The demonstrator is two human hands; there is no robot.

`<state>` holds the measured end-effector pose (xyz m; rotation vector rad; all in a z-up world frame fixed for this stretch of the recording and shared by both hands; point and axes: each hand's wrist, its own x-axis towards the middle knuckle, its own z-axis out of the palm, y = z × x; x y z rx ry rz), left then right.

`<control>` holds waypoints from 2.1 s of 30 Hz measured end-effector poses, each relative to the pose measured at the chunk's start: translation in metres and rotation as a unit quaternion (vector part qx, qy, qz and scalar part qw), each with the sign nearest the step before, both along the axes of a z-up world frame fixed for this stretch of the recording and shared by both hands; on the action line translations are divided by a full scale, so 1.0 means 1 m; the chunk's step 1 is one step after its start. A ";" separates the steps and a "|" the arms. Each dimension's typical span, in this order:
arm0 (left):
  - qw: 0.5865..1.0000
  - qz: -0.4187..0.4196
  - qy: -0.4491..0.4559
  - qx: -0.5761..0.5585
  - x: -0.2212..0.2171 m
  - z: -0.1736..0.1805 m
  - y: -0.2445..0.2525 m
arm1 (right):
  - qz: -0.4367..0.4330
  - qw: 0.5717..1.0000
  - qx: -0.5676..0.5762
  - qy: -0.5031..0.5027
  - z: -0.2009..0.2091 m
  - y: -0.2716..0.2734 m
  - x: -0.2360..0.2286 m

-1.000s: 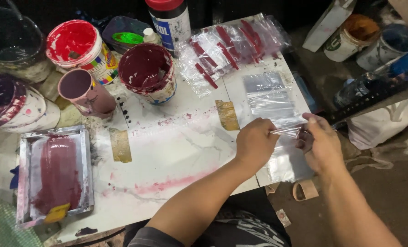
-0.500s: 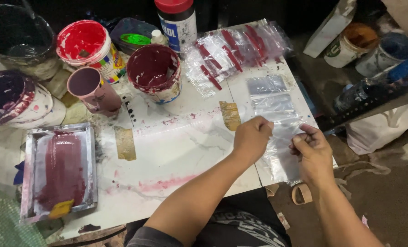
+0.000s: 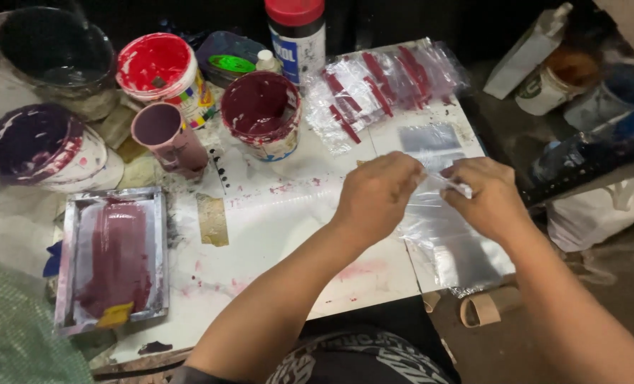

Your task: The person uses a yellow squeegee to spread red ink evenly across a rectangular screen printing frame. They then pick up a clear plastic sheet, place it over a white surface, and smooth it down with both hands.

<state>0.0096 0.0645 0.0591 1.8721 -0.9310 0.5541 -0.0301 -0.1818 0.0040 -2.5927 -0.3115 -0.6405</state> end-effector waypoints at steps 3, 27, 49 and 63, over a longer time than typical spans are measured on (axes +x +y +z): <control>0.995 0.007 0.076 -0.069 0.000 0.019 0.026 | -0.043 0.998 -0.040 0.002 0.001 -0.002 0.006; 0.926 0.075 0.285 -0.237 -0.012 0.066 0.126 | -0.204 0.974 0.023 0.096 -0.077 -0.017 0.001; 0.842 0.097 0.454 -0.275 -0.009 0.032 0.151 | -0.224 0.942 -0.154 0.198 -0.042 0.038 -0.025; 0.744 0.176 0.615 -0.194 0.016 -0.027 0.172 | -0.005 0.966 0.078 0.245 -0.049 0.156 0.009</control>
